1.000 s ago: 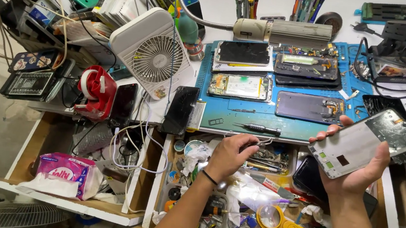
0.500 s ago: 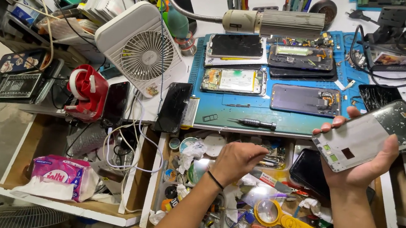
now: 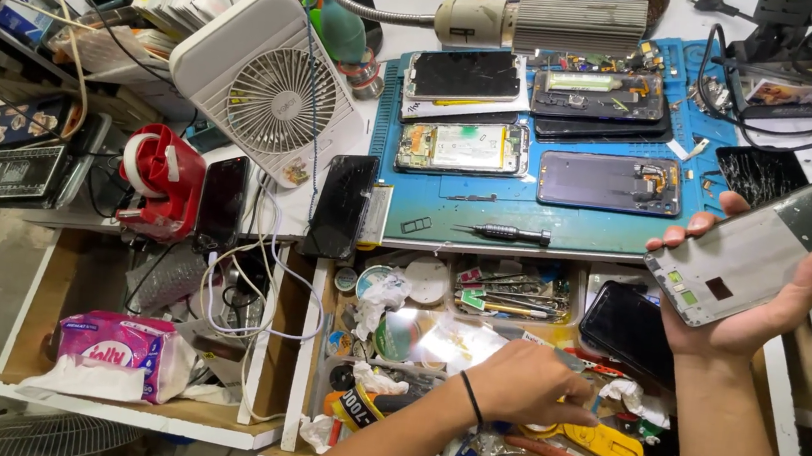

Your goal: Preparing a new mobile phone screen for installation by removing protective films and inspecting the component.

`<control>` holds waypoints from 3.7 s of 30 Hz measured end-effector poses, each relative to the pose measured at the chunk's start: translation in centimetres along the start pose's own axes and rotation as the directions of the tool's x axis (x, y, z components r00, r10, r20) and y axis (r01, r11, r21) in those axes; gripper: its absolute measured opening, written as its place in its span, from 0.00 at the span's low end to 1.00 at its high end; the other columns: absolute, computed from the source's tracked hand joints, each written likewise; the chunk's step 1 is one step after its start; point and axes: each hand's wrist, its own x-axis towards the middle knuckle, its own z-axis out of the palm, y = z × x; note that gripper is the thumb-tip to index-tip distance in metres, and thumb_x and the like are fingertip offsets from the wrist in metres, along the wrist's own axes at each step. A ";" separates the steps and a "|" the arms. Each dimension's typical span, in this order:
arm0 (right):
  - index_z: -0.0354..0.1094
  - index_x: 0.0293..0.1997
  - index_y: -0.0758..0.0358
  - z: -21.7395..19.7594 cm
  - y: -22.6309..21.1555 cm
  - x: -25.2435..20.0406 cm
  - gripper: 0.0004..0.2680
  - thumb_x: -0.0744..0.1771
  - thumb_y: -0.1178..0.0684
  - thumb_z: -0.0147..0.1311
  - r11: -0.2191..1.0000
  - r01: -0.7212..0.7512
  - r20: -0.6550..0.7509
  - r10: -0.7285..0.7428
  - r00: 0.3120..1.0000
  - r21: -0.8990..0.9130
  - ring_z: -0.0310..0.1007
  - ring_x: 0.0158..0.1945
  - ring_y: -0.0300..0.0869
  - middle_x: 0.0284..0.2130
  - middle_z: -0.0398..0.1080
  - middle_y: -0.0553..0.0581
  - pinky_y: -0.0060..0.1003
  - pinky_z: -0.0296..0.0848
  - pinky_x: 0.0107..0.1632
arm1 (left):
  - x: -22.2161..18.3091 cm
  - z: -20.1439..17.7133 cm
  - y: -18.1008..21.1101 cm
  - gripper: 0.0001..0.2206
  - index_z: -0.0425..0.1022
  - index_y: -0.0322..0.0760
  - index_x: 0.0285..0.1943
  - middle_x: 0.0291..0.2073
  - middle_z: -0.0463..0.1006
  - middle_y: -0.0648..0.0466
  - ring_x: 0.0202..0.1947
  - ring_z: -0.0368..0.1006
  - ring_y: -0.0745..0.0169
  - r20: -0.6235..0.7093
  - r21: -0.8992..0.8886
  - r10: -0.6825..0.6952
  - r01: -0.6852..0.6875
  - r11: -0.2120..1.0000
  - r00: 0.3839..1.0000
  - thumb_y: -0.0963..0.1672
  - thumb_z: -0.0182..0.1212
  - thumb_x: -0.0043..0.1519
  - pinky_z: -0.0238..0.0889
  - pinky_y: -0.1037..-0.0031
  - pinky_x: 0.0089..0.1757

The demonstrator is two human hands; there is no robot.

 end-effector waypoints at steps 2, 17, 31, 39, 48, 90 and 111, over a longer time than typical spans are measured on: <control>0.71 0.56 0.59 0.2 -0.3 0.1 0.26 0.61 0.30 0.57 1.000 0.017 -0.015 -0.018 1.000 -0.022 0.73 0.39 0.46 0.37 0.70 0.54 0.42 0.72 0.48 | -0.2 0.0 -0.8 0.17 0.75 0.43 0.28 0.16 0.73 0.57 0.16 0.67 0.56 -0.041 -0.005 -0.034 0.034 0.999 0.999 0.54 0.57 0.64 0.57 0.66 0.23; 0.73 0.54 0.55 -0.5 -1.9 0.5 0.28 0.57 0.27 0.60 0.980 0.107 -0.061 -0.118 0.991 -0.167 0.73 0.36 0.43 0.34 0.71 0.51 0.40 0.74 0.44 | -0.3 -0.9 -2.3 0.09 0.77 0.46 0.50 0.38 0.84 0.52 0.34 0.79 0.48 0.011 0.019 -0.179 0.178 0.984 0.984 0.40 0.56 0.63 0.68 0.59 0.30; 0.73 0.53 0.55 0.0 -2.2 0.4 0.28 0.57 0.27 0.61 0.981 0.120 -0.076 -0.132 0.988 -0.150 0.72 0.35 0.43 0.33 0.72 0.51 0.39 0.73 0.44 | -0.2 -1.3 -2.3 0.05 0.79 0.47 0.42 0.33 0.84 0.55 0.35 0.79 0.52 0.117 0.033 -0.202 0.199 0.979 0.972 0.47 0.62 0.64 0.70 0.59 0.36; 0.73 0.54 0.56 -0.2 -2.2 0.4 0.27 0.58 0.27 0.58 0.982 0.126 -0.070 -0.137 0.988 -0.141 0.72 0.35 0.44 0.33 0.71 0.52 0.41 0.73 0.44 | -0.2 -1.6 -2.2 0.06 0.77 0.43 0.40 0.34 0.83 0.55 0.31 0.77 0.52 0.004 -0.033 -0.173 0.173 0.984 0.985 0.45 0.58 0.66 0.66 0.61 0.29; 0.74 0.50 0.54 0.8 -2.8 0.3 0.28 0.54 0.27 0.59 0.980 0.134 -0.173 -0.160 0.972 -0.150 0.69 0.33 0.42 0.30 0.69 0.50 0.38 0.69 0.43 | 0.0 -1.1 -2.9 0.12 0.74 0.46 0.48 0.41 0.83 0.56 0.38 0.79 0.48 -0.080 -0.042 -0.210 0.207 0.977 0.974 0.37 0.52 0.61 0.68 0.56 0.31; 0.71 0.54 0.58 -0.5 -1.5 0.4 0.26 0.61 0.28 0.53 0.990 0.113 -0.026 -0.116 0.993 -0.080 0.71 0.35 0.44 0.34 0.70 0.54 0.41 0.71 0.45 | 2.5 4.9 -0.2 0.09 0.80 0.38 0.38 0.29 0.77 0.49 0.25 0.72 0.45 -0.180 0.251 -0.004 0.049 0.967 0.984 0.46 0.59 0.56 0.60 0.59 0.20; 0.71 0.54 0.58 -0.9 -0.8 0.9 0.25 0.62 0.28 0.55 0.991 0.090 0.009 -0.089 0.996 -0.104 0.71 0.37 0.45 0.35 0.70 0.54 0.42 0.71 0.46 | 0.1 -1.0 0.7 0.15 0.61 0.60 0.68 0.13 0.58 0.54 0.12 0.52 0.52 0.025 0.147 0.082 -0.085 0.985 0.996 0.51 0.50 0.72 0.43 0.64 0.19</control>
